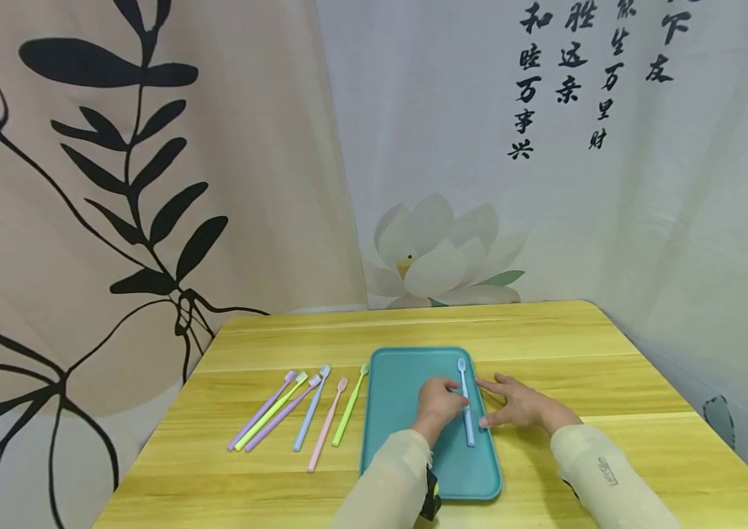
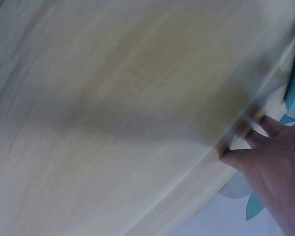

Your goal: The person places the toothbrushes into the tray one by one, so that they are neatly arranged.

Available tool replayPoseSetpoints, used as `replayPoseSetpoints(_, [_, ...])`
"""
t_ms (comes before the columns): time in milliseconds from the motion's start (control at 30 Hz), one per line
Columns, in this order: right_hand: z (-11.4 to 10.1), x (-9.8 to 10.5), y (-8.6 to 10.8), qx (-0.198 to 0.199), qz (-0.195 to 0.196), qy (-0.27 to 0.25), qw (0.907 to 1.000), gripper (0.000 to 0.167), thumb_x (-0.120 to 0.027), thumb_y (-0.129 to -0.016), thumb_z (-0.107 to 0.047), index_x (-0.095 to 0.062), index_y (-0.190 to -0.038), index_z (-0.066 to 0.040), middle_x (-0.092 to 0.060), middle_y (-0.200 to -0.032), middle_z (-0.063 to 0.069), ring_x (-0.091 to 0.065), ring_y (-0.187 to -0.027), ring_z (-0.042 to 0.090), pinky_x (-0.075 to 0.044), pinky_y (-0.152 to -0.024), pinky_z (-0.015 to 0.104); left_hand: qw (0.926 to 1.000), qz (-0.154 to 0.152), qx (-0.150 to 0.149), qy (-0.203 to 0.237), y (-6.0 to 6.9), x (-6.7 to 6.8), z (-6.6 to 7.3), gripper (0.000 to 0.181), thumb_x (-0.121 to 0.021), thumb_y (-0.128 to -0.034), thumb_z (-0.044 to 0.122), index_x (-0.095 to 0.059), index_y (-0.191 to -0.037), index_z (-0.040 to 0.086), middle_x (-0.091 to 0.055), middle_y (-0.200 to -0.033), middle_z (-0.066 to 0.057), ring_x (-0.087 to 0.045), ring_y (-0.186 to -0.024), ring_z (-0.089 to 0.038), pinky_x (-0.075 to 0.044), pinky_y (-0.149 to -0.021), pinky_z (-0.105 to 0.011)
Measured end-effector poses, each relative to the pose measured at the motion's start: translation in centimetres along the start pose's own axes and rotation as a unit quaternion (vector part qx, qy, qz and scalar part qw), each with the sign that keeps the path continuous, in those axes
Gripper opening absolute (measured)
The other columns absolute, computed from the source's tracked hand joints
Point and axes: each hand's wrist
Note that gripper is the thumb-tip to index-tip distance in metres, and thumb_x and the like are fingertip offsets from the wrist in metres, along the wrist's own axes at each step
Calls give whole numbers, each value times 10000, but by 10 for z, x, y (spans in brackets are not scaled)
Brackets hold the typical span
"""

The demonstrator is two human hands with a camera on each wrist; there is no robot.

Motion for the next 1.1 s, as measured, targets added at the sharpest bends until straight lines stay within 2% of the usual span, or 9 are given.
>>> replayPoseSetpoints(167, [0, 1, 0, -22, -9, -34, 10000, 903, -814, -790, -461, -406, -1527, -137, -170, -1550, 357, -163, -1396, 576, -225, -1044, 728, 9992, -102, -386, 3, -7, 14, 2, 297, -787, -821, 60, -720, -1103, -3, -620, -817, -7, -562, -635, -122, -494, -573, -275])
replayPoseSetpoints(533, [-2, 0, 2, -32, 49, -107, 9999, 906, -821, -785, -449, -406, -1526, -132, -160, -1549, 362, -148, -1389, 591, -207, -1036, 745, 9958, -265, -859, 158, -23, 54, -1, 336, -777, -844, 77, -703, -1161, -5, -632, -861, -23, -578, -727, -124, -510, -643, -285])
replayPoseSetpoints(733, [-3, 0, 3, -32, 75, -77, 9999, 904, -824, -779, -446, -415, -1520, -128, -165, -1557, 346, -146, -1396, 580, -204, -1047, 735, 9945, -377, -947, 221, -30, 79, -2, 324, -753, -869, 73, -692, -1177, -4, -617, -874, -47, -577, -740, -162, -516, -650, -293])
replayPoseSetpoints(867, [-3, 0, 2, -26, 74, -102, 9999, 909, -825, -777, -448, -413, -1521, -129, -159, -1560, 343, -138, -1400, 577, -196, -1052, 733, 9937, -497, -931, 373, -32, 95, -1, 336, -738, -885, 72, -673, -1205, -8, -622, -884, -65, -623, -798, -313, -531, -659, -328])
replayPoseSetpoints(933, [-2, 0, 2, -27, 68, -92, 9999, 909, -823, -778, -450, -411, -1523, -130, -159, -1561, 342, -138, -1400, 577, -197, -1052, 733, 9936, -520, -928, 390, -34, 103, -2, 337, -740, -887, 85, -675, -1207, 3, -624, -890, -68, -628, -824, -340, -538, -669, -342])
replayPoseSetpoints(1100, [-1, 0, 1, -24, 46, -36, 10000, 907, -817, -783, -455, -408, -1525, -133, -163, -1561, 340, -144, -1401, 573, -203, -1054, 729, 9939, -526, -913, 335, -38, 123, -8, 364, -726, -914, 149, -660, -1255, 38, -631, -984, -68, -628, -867, -275, -553, -769, -396])
Point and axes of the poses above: each hand's wrist, its own y-axis away from the middle knuckle, its own x-axis out of the back of the hand, z = x × y
